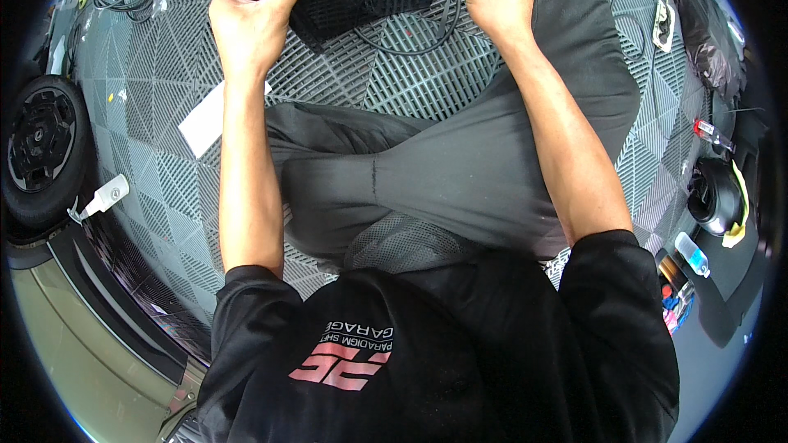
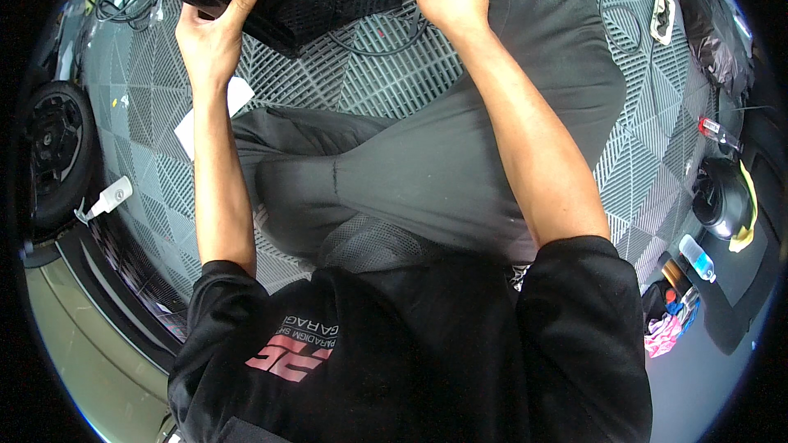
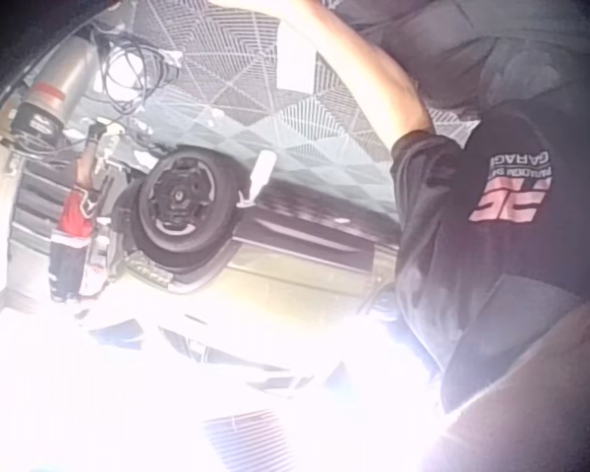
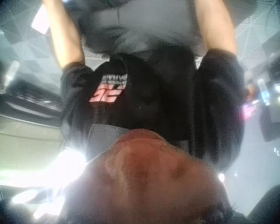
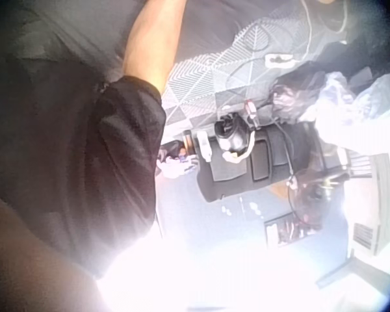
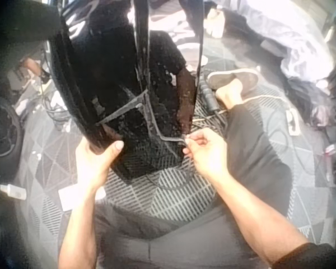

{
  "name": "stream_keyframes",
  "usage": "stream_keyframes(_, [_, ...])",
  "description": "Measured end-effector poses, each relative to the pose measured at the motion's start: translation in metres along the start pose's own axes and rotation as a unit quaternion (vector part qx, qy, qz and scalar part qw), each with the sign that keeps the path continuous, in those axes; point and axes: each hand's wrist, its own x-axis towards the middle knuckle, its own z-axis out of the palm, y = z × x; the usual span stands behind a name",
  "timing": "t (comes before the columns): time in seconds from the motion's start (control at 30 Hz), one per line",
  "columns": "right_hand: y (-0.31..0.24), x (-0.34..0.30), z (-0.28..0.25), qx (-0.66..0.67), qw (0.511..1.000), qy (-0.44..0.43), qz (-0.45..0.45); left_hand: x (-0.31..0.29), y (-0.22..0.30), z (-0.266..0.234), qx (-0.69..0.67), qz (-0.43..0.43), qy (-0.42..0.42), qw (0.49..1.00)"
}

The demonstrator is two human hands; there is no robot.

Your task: The person sits on the floor and uses a razor blade to carefully peel a protective film off a black glossy car part. They lift edges, scrape along seams, and remove strips of film from the surface.

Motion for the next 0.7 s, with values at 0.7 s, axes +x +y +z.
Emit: stream_keyframes(0.7, [-0.001, -0.006, 0.012, 0.012, 1.000, 0.003, -0.003, -0.002, 0.000, 0.001, -0.004, -0.007, 0.005, 1.000])
